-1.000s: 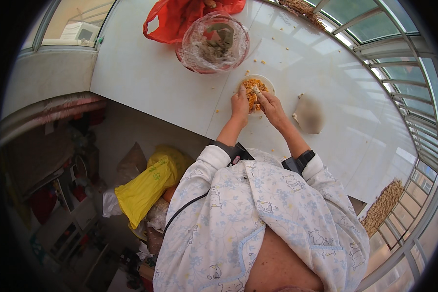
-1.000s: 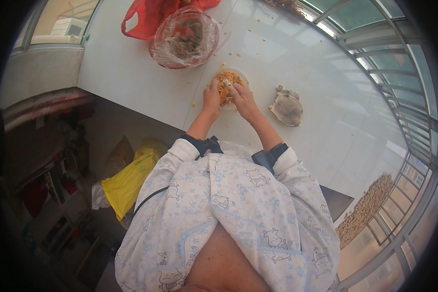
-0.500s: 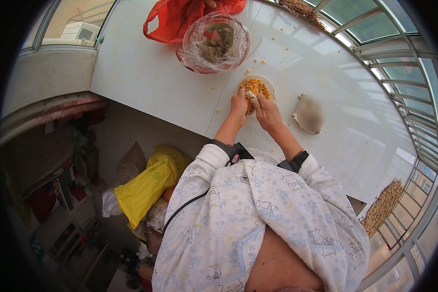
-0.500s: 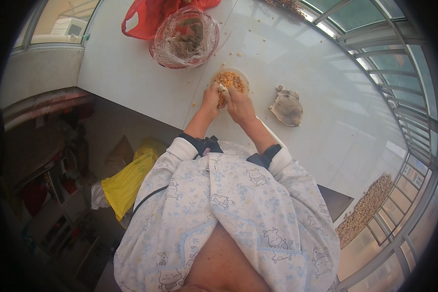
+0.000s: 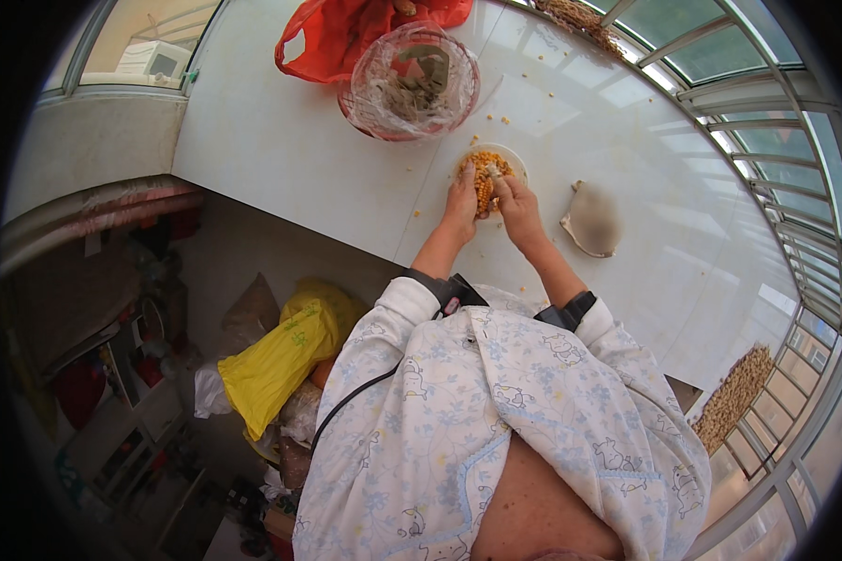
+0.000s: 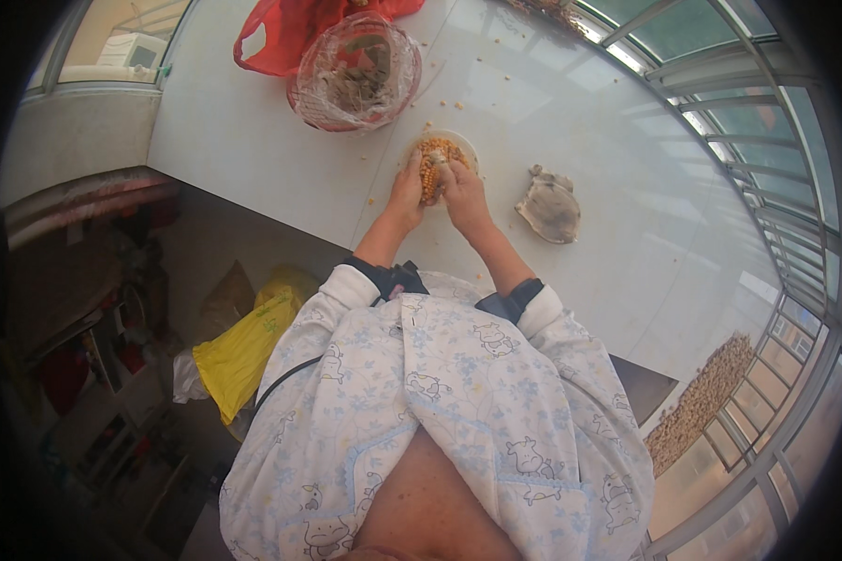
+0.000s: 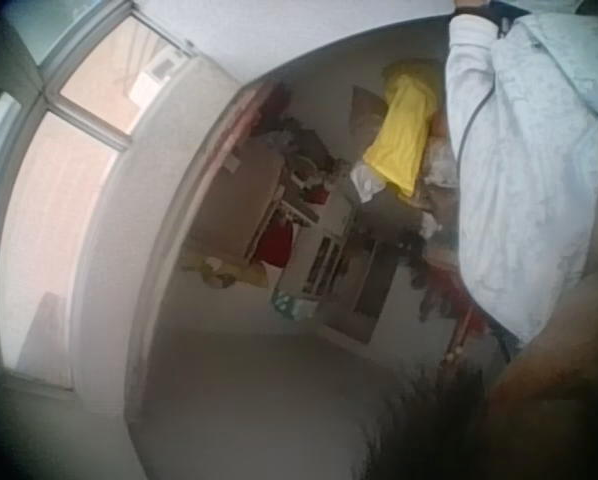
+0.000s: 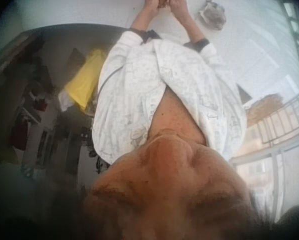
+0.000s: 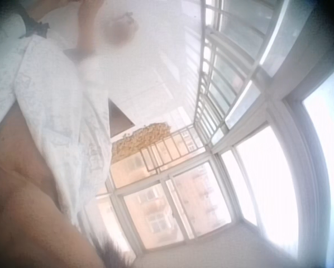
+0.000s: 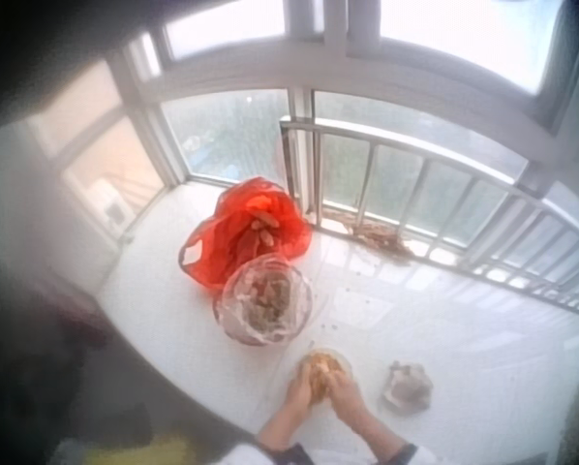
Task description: The person removes corn kernels from a cob by hand, placing the kernels into a bowl on a white countertop. The person handles multiple corn cobs and collects the kernels in a bowl.
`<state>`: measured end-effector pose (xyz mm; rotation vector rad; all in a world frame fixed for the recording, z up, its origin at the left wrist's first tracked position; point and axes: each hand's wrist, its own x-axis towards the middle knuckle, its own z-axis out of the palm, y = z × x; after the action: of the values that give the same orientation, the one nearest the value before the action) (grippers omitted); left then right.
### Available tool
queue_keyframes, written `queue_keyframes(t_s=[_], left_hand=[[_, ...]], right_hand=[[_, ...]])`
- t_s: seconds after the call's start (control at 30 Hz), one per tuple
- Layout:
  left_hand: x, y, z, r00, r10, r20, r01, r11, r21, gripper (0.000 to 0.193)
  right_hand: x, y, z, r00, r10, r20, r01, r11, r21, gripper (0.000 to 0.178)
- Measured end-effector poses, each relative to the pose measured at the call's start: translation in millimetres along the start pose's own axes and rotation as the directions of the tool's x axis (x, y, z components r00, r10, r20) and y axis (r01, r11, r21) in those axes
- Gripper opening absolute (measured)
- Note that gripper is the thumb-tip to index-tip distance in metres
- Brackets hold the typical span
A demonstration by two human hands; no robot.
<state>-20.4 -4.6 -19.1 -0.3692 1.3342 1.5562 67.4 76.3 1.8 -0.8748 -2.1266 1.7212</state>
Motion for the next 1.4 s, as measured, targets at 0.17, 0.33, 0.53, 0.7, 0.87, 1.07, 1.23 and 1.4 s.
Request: queue_keyframes(t_s=[0.17, 0.33, 0.53, 0.7, 0.87, 1.07, 1.23, 1.4], left_hand=[[2.6, -4.8, 0.3, 0.997, 0.005, -0.074, -0.007, 1.0, -0.021, 0.043], [4.8, -11.3, 14.1, 0.981, -0.015, -0.193, -0.009, 0.992, -0.124, 0.042], [-2.7, -5.9, 5.0, 0.999, -0.023, -0.036, 0.025, 0.998, 0.052, 0.044], [-4.3, -8.2, 9.6, 0.996, 0.037, -0.077, -0.034, 0.999, 0.036, 0.046], [-0.1, -15.6, 11.4, 0.984, 0.12, -0.134, -0.122, 0.992, -0.006, 0.05], [13.0, -25.4, 4.8, 0.969, 0.188, -0.16, -0.199, 0.979, -0.051, 0.054], [17.5, -29.6, 5.2, 0.959, 0.17, -0.226, -0.198, 0.974, -0.108, 0.051], [11.5, -22.2, 12.0, 0.924, 0.202, -0.324, -0.181, 0.979, 0.092, 0.049]], right_hand=[[-4.0, -2.4, 1.6, 0.992, -0.112, 0.063, 0.128, 0.899, -0.418, 0.023], [-3.5, -1.4, 4.8, 0.998, -0.043, 0.048, 0.062, 0.846, -0.53, 0.024], [6.6, 7.0, -13.0, 0.983, 0.154, 0.097, -0.152, 0.988, -0.025, 0.029], [-0.8, 3.5, -14.5, 0.986, 0.075, 0.146, -0.072, 0.997, -0.027, 0.028], [-5.2, -3.6, -4.2, 0.992, -0.017, 0.125, 0.063, 0.927, -0.369, 0.028], [-9.2, -4.4, 7.6, 0.99, -0.113, 0.079, 0.138, 0.862, -0.488, 0.026], [-6.6, -4.2, 14.7, 0.993, -0.119, 0.023, 0.117, 0.89, -0.44, 0.028], [-2.8, -9.0, 13.5, 1.0, -0.007, 0.009, 0.01, 0.921, -0.39, 0.026]])
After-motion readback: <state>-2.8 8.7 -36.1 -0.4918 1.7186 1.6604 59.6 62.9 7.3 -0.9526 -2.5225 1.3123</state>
